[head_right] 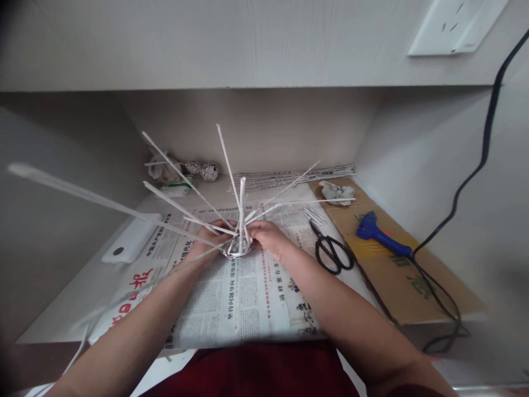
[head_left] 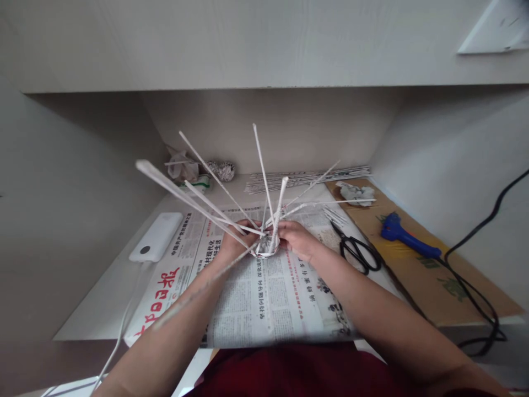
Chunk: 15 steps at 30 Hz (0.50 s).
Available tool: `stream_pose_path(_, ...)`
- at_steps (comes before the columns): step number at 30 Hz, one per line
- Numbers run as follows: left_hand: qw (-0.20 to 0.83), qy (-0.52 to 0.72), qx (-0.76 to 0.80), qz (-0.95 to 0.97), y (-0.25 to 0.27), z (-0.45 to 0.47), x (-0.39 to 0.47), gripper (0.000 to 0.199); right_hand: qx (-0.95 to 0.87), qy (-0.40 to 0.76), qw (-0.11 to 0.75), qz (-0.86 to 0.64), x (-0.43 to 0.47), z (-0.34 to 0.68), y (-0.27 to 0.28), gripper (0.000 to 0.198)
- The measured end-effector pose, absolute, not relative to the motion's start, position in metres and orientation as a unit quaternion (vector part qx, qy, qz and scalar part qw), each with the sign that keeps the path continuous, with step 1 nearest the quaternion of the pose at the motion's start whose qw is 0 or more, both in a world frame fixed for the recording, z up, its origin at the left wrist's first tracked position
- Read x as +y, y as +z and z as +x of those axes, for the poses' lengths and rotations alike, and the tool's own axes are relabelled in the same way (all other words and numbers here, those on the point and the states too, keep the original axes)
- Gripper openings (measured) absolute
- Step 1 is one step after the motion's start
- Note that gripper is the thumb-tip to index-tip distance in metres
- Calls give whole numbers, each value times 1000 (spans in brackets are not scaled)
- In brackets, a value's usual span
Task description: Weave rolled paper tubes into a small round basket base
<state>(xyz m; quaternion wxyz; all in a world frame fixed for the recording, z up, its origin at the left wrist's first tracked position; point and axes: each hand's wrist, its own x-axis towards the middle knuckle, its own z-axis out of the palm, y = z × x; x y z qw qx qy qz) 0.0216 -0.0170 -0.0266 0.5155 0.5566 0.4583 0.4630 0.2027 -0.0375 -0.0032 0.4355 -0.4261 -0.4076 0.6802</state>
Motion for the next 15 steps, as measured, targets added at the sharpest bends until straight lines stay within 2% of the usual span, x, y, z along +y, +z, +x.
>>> stream_pose_path(6,524,467,446,555,-24,23,-18,34,-413,674,431,-436,-42,200,2,31)
stream_pose_path(11,510,463,459,561,-30,22,-17,36,-427,640,429,-474,-39,199,-5,28)
stream_pose_path(15,505,461,458,567,-33,23,-17,35,-513,591,388,-487,-38,201,-6,31)
